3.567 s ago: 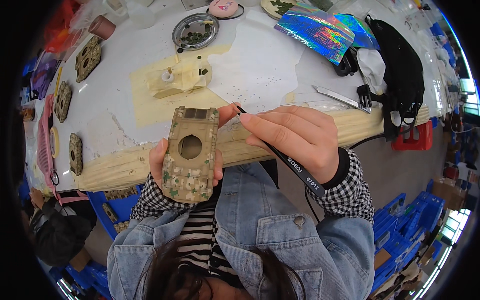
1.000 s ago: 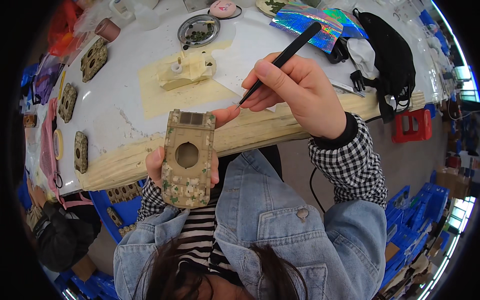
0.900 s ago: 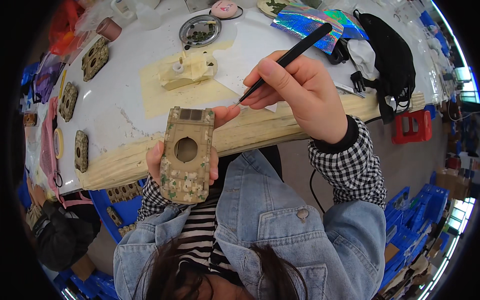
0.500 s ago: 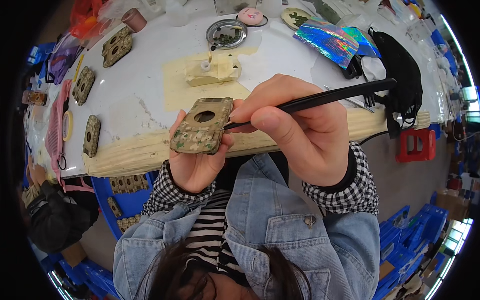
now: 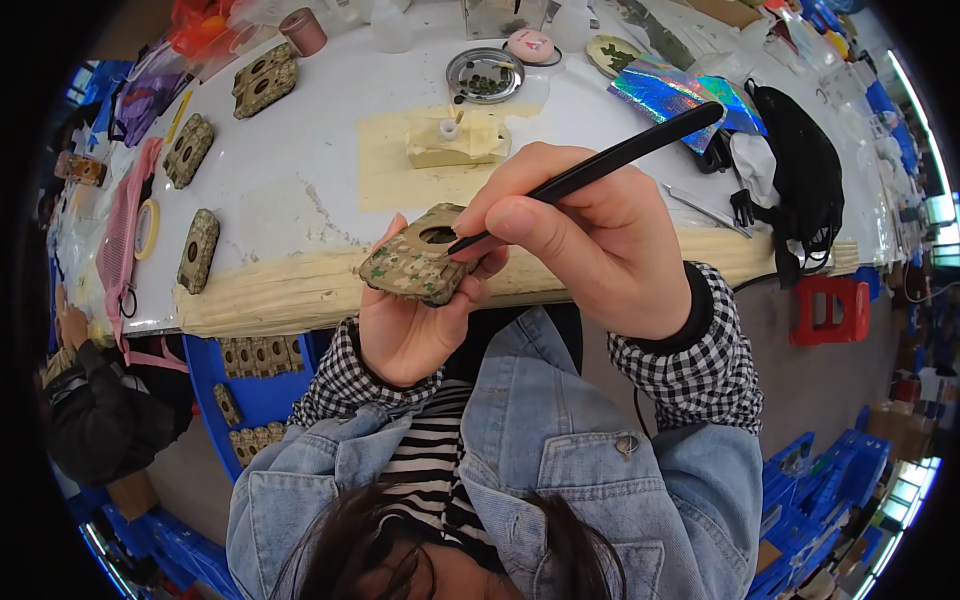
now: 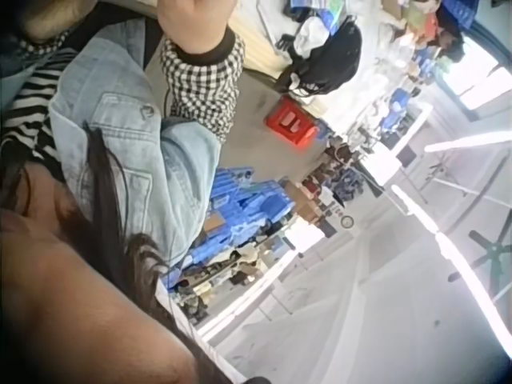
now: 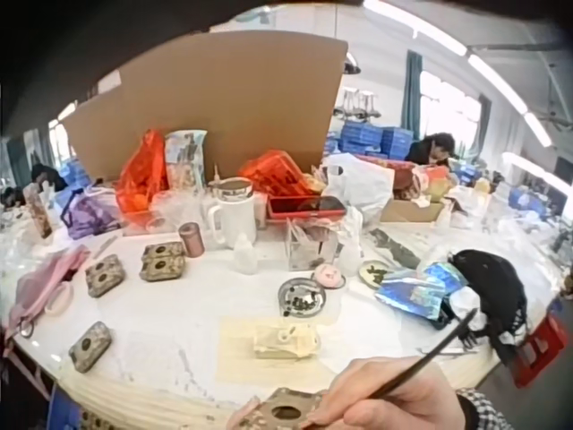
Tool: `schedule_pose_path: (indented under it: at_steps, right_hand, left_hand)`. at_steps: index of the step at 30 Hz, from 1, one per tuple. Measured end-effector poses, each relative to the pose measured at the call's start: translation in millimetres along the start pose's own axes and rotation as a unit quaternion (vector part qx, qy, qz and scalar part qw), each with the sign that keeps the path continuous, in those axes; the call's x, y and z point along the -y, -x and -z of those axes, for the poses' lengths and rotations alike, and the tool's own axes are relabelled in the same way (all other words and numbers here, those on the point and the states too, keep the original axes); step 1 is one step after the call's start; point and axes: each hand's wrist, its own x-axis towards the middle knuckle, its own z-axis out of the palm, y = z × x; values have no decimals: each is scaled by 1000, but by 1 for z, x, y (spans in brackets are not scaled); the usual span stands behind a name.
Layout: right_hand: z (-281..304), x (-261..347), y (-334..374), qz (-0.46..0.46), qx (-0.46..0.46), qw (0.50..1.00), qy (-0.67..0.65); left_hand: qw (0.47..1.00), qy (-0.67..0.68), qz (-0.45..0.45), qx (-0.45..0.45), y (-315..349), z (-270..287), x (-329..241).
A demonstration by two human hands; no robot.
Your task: Painting small details on a toy tank using a fine brush and tweezers.
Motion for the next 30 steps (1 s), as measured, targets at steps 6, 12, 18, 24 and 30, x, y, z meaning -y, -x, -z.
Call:
schedule_pose_path:
  at_steps: [6, 12, 18, 24, 30]
  right_hand:
    - [0, 0, -1, -5, 16, 1000, 19]
    - [-1, 0, -2, -14, 17, 1000, 10]
    - [-2, 0, -4, -11, 18, 1000, 11]
    - [-2, 0, -4, -3, 18, 1000, 22]
    - [-2, 0, -4, 1, 12, 1000, 26]
  left_hand:
    - [1000, 15, 12, 1, 2, 1, -2]
    - [1000, 8, 18, 9, 3, 4, -4]
    - [999, -22, 24, -1, 2, 0, -5]
    - [1000, 9, 20, 14, 2, 4, -6]
    - [1000, 12, 18, 10, 2, 3, -5]
